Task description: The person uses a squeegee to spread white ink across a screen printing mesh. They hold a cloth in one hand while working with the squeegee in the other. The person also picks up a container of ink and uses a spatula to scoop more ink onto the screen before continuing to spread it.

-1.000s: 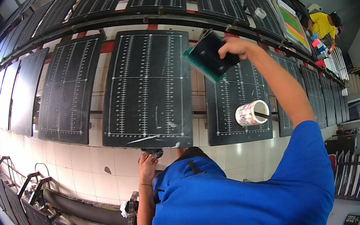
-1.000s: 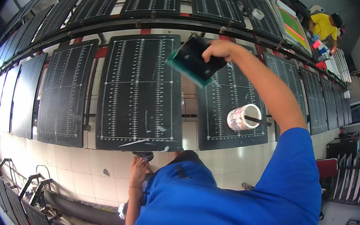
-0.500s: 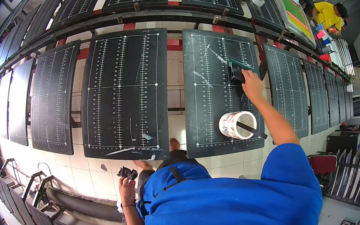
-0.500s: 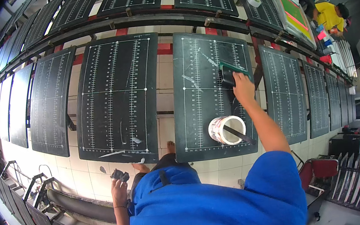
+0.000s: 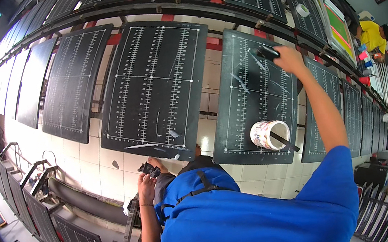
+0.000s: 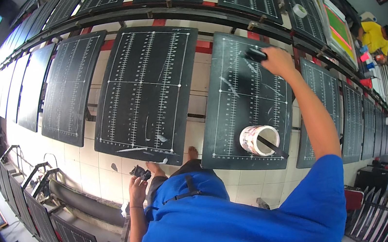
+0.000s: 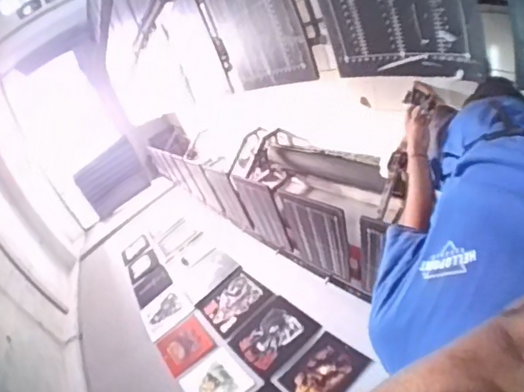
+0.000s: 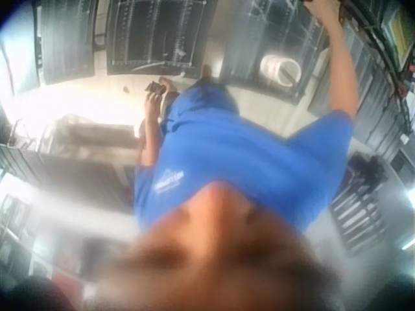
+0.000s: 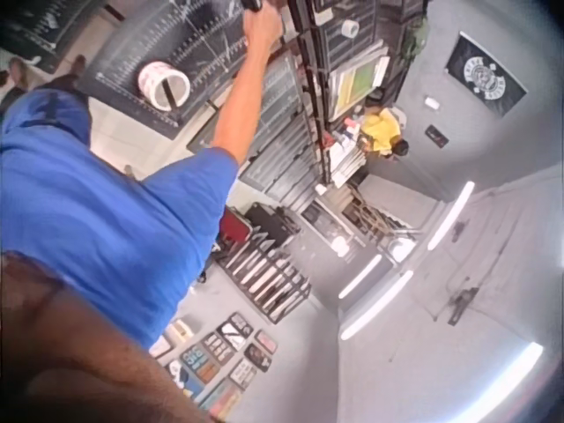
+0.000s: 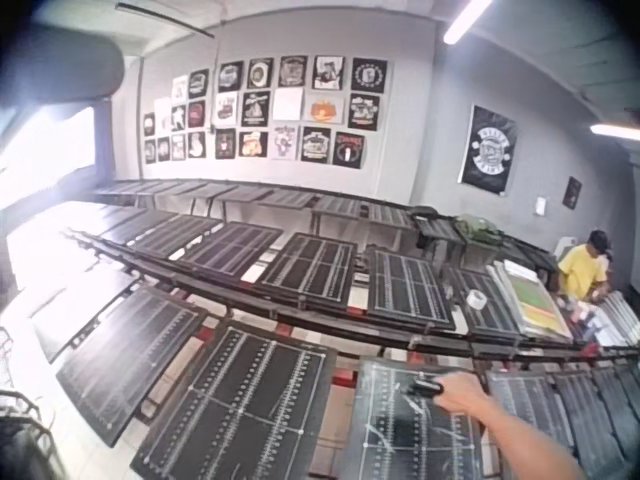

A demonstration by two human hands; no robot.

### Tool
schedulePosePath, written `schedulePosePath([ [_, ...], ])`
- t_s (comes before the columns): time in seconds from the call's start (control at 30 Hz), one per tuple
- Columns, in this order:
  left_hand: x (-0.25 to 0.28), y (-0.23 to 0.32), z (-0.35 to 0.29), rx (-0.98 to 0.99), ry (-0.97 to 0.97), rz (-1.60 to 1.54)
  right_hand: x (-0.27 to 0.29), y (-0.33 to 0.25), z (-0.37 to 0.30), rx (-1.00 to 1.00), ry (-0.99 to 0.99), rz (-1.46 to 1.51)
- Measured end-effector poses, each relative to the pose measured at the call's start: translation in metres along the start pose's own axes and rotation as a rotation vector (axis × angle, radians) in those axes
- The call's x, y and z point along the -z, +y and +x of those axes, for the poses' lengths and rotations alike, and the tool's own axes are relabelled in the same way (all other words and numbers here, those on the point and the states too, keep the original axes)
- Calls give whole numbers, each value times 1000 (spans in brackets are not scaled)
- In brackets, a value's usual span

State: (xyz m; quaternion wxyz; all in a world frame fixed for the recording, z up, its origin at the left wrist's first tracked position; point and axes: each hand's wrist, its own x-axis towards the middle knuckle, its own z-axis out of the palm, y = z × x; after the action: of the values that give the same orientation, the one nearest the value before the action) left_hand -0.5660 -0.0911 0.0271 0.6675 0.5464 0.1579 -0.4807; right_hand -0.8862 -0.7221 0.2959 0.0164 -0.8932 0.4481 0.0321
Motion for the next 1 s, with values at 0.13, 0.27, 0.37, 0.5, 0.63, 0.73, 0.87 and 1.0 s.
schedulePosePath([
  [0.13,-4,-14,-11,-38,22,-83,-13,-80,104,196,36,207],
  [0.27,12,-31,-43,-63,101,-132,-50,-187,159,185,115,202],
  [0.37,26,-38,-63,-48,142,-124,-85,-244,159,133,236,206],
  [0.5,36,-33,-62,-32,104,-113,-112,-295,110,153,288,140],
  [0.63,16,-28,-37,26,-37,0,-118,-354,-23,286,217,229],
  [0.73,4,-37,4,80,-223,-10,-118,-382,-129,369,141,213],
  [0.87,-31,-23,24,201,-355,-58,-107,-400,-204,353,11,243],
  [1.0,-54,-30,27,230,-401,-207,-78,-421,-175,404,-72,269],
])
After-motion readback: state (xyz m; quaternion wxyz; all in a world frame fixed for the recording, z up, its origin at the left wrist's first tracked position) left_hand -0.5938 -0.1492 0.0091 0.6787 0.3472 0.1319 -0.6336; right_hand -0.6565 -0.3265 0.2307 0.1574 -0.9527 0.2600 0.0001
